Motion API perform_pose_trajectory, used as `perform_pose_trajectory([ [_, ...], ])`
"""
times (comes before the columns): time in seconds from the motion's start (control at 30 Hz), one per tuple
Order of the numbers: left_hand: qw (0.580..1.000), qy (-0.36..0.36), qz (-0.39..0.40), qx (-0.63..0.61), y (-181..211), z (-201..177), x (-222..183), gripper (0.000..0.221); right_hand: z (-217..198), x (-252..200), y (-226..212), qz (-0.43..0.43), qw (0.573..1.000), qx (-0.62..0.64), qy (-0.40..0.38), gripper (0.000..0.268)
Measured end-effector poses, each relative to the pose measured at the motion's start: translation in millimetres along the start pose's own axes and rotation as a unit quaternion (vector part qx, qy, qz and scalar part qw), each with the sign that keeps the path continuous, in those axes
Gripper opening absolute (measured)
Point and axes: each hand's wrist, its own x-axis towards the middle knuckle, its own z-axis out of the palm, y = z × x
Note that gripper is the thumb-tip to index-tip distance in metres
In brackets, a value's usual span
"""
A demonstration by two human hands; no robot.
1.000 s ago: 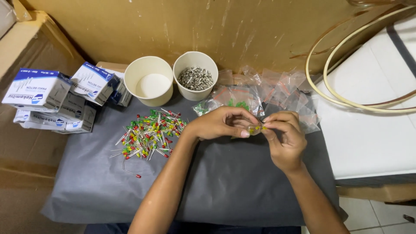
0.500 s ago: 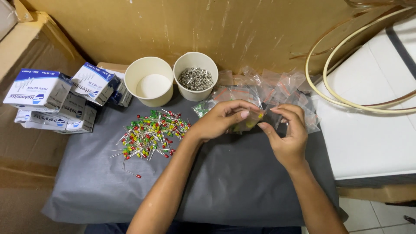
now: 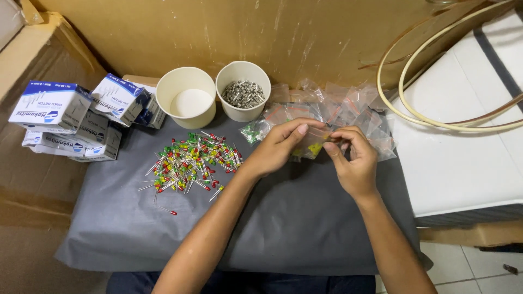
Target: The person sorts electronic components, specifically LEDs and small metal connectors, from a pile into small plastic bags by hand.
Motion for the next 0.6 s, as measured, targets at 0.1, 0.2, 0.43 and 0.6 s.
perform_pose_trajectory([
  [0.1, 1.0, 0.006, 0.002, 0.018, -7, 2, 0, 0.035, -2, 0, 2, 0.013, 1.0, -0.001, -0.004, 0.011],
  [0.2, 1.0, 0.013, -0.007, 0.02, -1, 4, -1, 0.035, -1, -1, 4, 0.025, 1.0, 0.015, 0.003, 0.008],
  [0.43, 0.999, 0.016, -0.02, 0.038, -13, 4, -1, 0.034, 1, -1, 0, 0.033, 0.999, 0.016, -0.01, 0.008],
  [0.6, 0.994, 0.062, -0.002, 0.086, -12, 9, -4, 0.024, 1, -3, 2, 0.049, 0.998, 0.023, -0.024, 0.007],
])
